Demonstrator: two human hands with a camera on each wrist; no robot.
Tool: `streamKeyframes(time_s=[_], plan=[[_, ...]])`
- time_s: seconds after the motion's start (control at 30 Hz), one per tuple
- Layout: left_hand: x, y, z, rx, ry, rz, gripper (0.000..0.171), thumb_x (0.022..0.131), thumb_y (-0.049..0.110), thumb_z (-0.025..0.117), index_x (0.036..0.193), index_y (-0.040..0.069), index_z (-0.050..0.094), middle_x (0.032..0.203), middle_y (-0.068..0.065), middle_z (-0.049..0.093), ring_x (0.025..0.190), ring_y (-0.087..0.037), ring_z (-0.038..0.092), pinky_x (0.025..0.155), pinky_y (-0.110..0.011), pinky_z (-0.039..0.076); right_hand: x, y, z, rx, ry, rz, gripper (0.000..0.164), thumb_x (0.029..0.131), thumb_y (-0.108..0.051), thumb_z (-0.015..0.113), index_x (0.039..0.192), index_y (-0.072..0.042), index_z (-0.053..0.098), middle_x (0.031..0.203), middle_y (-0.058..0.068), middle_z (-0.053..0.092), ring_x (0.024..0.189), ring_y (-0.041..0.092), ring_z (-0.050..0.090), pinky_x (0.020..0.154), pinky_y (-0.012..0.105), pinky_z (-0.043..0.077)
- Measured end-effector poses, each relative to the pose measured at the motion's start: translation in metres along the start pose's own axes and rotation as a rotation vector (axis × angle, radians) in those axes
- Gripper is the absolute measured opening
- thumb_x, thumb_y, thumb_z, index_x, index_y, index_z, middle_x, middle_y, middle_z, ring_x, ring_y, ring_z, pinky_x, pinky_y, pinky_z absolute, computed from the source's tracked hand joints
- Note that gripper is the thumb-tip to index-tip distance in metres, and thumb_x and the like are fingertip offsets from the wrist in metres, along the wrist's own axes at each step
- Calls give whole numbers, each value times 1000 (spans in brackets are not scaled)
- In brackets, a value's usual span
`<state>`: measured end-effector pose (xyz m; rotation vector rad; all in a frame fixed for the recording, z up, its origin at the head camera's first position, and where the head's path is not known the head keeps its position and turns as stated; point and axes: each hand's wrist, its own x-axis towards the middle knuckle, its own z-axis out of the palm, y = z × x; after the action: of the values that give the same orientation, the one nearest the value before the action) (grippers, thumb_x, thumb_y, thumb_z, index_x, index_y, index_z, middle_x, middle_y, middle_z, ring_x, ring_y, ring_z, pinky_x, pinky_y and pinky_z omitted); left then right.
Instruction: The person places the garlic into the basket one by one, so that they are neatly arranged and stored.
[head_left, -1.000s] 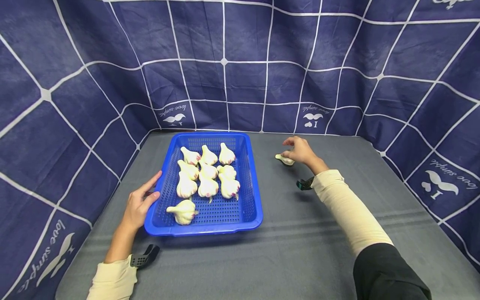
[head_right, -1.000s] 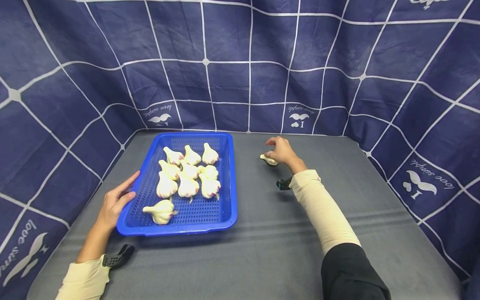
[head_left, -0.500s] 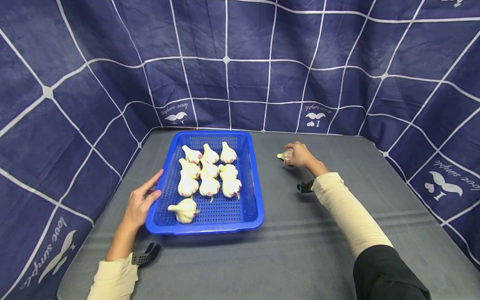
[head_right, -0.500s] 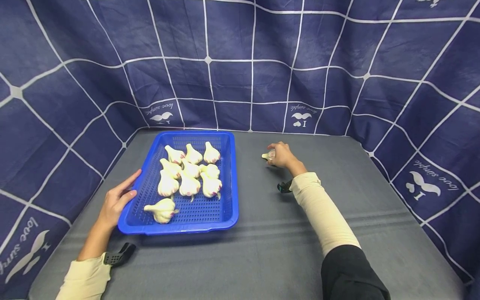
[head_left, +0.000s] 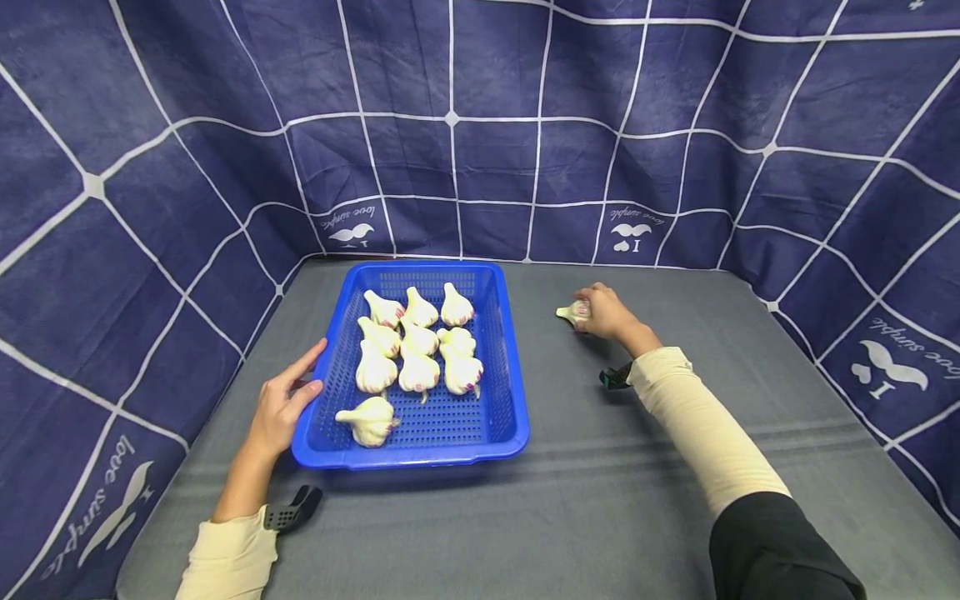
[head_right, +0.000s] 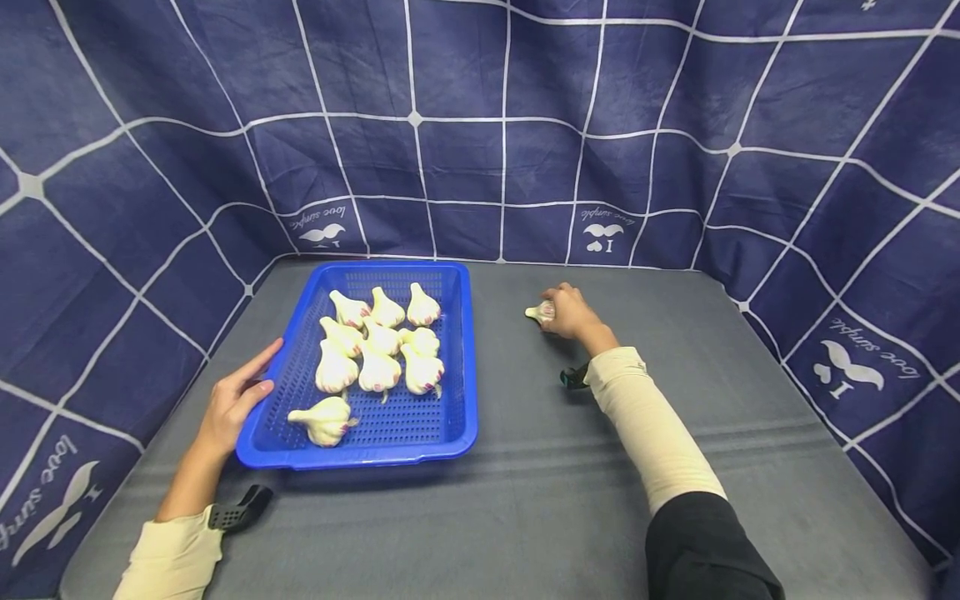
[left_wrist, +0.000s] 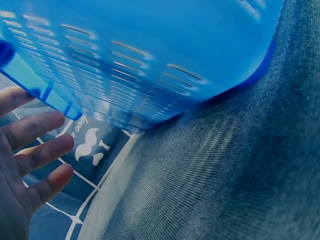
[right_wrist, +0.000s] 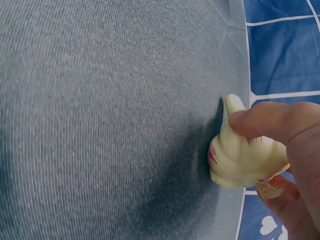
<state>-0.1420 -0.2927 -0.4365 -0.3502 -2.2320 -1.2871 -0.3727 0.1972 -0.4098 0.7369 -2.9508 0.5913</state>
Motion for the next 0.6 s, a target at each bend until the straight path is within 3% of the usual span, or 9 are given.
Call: streamKeyframes(time_s=[0.2, 0.43, 0.6], plan=[[0, -1, 0, 4, 2, -4, 50, 88, -3, 54, 137, -1, 56, 125, -29, 61, 99, 11, 56, 79, -8, 43, -2, 4, -4, 5, 58, -54, 56, 73, -12, 79, 121, 8, 62, 115, 28, 58, 103, 42, 55, 90, 52, 41], [0, -3, -1, -8, 3, -1, 50, 87, -3, 55, 137, -1, 56, 120, -30, 63, 88, 8, 60, 76, -9, 45, -9, 1, -9, 34, 123, -123, 53, 70, -12, 81, 116, 9, 64, 109, 26, 61, 97, 38, 57, 83, 50, 44], [0, -3, 0, -1, -2, -5, 50, 87, -3, 55, 137, -1, 56, 121, -30, 63, 89, 8, 59, 76, -9, 45, -17, 2, -12, 56, 168, -141, 48, 68, -13, 82, 110, 5, 66, 102, 22, 63, 90, 34, 57, 78, 46, 44]])
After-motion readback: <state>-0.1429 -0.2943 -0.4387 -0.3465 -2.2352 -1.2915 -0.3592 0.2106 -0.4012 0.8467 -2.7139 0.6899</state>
